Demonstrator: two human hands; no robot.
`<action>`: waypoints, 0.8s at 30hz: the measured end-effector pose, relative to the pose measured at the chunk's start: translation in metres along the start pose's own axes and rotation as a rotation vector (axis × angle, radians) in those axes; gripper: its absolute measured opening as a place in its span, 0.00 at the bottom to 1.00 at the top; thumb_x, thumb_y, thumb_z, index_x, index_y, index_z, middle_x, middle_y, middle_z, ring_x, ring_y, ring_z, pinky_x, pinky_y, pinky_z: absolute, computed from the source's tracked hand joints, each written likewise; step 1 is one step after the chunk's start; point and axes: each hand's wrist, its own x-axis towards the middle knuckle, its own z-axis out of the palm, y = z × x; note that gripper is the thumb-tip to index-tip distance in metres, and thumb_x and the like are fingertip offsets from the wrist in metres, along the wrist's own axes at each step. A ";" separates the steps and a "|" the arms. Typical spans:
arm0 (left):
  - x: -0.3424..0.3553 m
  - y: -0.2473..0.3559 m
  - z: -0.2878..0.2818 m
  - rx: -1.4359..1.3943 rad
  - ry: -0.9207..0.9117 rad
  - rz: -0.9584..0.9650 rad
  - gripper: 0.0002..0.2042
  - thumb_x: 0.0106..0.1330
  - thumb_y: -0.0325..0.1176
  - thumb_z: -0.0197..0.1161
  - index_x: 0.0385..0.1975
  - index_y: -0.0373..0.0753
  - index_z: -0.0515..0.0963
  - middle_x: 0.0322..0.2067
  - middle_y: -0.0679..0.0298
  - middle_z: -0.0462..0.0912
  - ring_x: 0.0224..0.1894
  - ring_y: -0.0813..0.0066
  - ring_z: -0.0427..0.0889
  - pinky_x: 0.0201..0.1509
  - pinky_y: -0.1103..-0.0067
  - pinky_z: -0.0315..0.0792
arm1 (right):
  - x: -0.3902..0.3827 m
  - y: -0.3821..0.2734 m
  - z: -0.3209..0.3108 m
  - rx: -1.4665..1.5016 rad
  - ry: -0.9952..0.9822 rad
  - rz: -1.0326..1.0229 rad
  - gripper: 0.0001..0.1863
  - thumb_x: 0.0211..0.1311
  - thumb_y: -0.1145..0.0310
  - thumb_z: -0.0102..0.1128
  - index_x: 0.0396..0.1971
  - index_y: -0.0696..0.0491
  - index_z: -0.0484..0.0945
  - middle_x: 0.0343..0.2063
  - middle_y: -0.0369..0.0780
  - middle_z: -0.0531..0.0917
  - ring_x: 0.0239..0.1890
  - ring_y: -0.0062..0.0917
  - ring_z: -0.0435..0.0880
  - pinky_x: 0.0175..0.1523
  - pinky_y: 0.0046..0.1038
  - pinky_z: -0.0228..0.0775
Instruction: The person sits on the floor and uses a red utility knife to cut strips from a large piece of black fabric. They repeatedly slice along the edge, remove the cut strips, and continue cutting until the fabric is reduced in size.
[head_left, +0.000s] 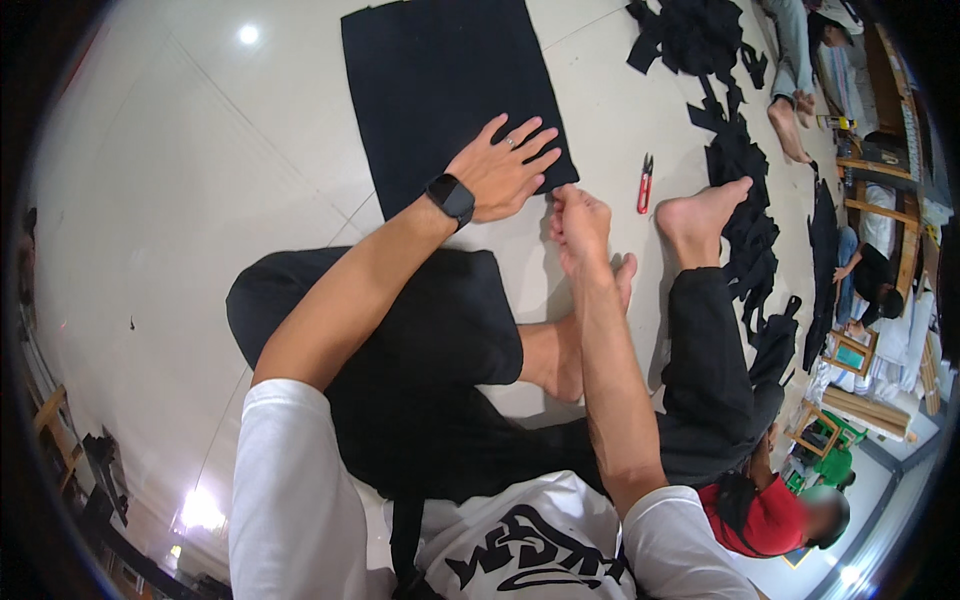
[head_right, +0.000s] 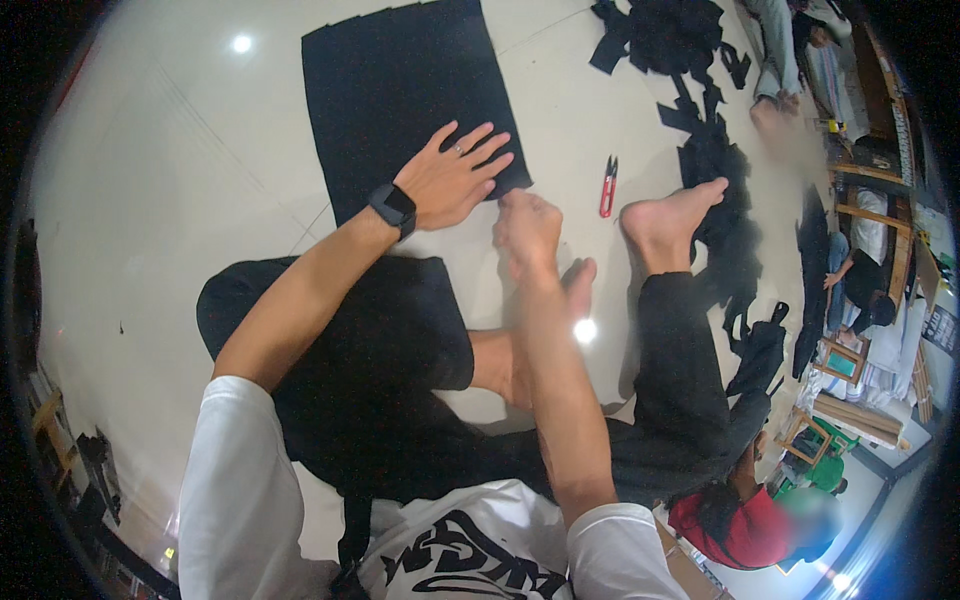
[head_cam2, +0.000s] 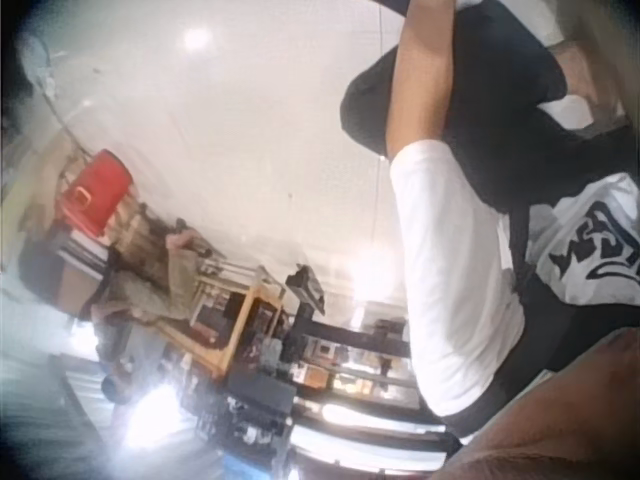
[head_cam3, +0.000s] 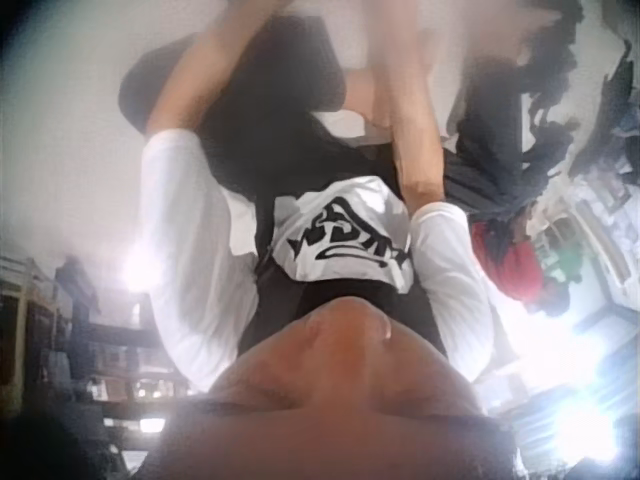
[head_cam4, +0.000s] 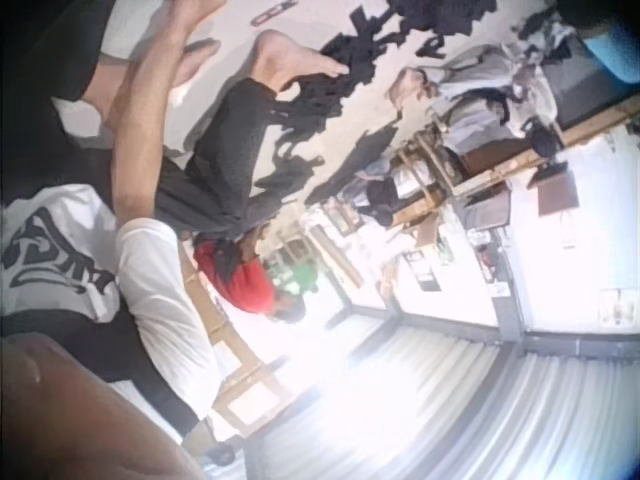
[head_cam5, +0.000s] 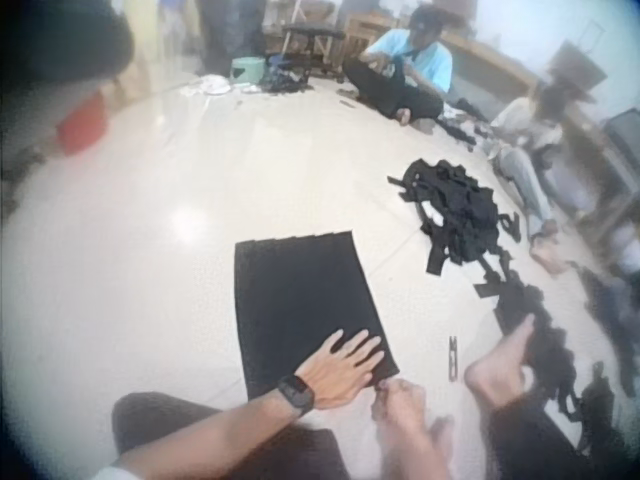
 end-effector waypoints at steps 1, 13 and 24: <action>0.000 0.000 0.001 0.017 0.015 0.001 0.25 0.81 0.43 0.48 0.75 0.45 0.69 0.78 0.61 0.64 0.81 0.60 0.56 0.82 0.50 0.51 | -0.001 0.000 -0.002 -0.008 0.001 -0.010 0.08 0.69 0.71 0.57 0.32 0.61 0.78 0.19 0.36 0.76 0.15 0.18 0.70 0.19 0.25 0.60; 0.002 0.006 -0.002 0.035 -0.004 -0.039 0.25 0.82 0.45 0.47 0.74 0.45 0.70 0.77 0.61 0.65 0.81 0.63 0.56 0.82 0.51 0.51 | 0.015 0.043 0.007 -0.239 0.176 -0.594 0.07 0.73 0.73 0.56 0.42 0.62 0.76 0.36 0.42 0.85 0.29 0.17 0.81 0.34 0.23 0.73; 0.001 0.018 -0.008 0.076 -0.030 -0.064 0.27 0.82 0.46 0.46 0.75 0.43 0.67 0.79 0.59 0.62 0.82 0.59 0.55 0.82 0.51 0.50 | 0.018 0.040 0.003 -0.255 0.140 -0.505 0.04 0.77 0.77 0.54 0.43 0.62 0.75 0.38 0.43 0.86 0.38 0.26 0.84 0.46 0.31 0.77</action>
